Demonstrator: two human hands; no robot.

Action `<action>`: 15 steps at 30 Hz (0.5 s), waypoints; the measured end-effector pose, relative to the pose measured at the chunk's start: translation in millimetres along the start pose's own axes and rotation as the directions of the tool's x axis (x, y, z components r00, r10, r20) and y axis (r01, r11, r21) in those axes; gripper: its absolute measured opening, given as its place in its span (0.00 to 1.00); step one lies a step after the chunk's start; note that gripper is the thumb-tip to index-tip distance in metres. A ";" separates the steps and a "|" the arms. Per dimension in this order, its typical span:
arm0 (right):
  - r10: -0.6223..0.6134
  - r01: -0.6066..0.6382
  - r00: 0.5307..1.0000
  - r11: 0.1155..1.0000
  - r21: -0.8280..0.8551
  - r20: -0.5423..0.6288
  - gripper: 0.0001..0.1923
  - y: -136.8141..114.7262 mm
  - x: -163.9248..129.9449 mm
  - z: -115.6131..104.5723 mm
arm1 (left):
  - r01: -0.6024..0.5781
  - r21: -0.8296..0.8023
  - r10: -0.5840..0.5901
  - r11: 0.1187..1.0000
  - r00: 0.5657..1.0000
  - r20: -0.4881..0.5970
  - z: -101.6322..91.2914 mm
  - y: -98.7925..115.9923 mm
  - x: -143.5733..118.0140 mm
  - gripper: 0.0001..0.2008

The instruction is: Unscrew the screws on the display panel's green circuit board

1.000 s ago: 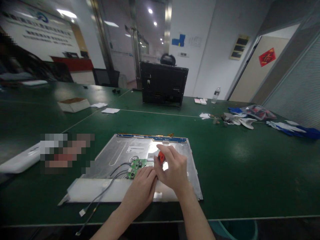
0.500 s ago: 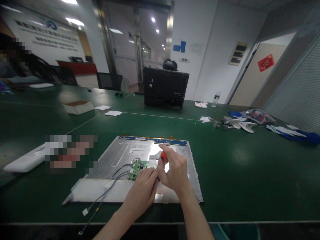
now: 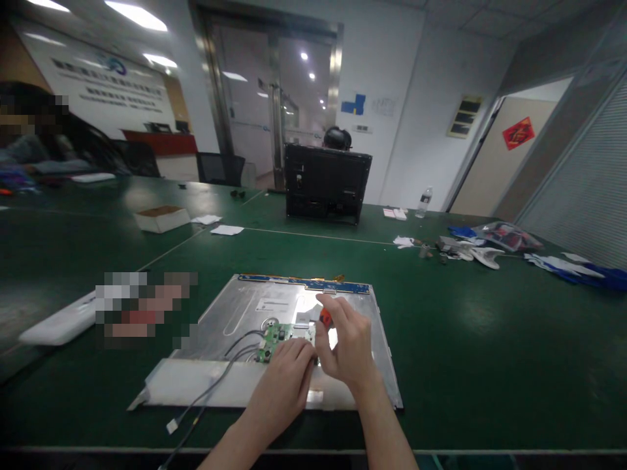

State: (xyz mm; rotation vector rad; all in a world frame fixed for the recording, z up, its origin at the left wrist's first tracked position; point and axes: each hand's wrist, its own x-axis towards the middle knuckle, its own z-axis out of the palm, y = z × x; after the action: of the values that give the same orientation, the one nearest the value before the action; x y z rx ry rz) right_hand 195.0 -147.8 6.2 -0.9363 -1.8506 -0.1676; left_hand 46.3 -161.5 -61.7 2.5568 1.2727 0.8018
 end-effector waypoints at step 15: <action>-0.038 0.035 0.998 0.997 -0.063 -0.045 0.11 2.5 -2.4 9.3 | -0.006 -0.026 0.006 1.000 1.000 -0.023 1.7 -1.4 -1.4 0.14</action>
State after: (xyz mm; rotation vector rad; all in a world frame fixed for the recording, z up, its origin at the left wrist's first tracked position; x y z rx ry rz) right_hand 190.4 -142.7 -1.0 -0.9339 -1.8294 -0.2682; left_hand 45.6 -161.6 -64.2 2.5396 1.2537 0.8459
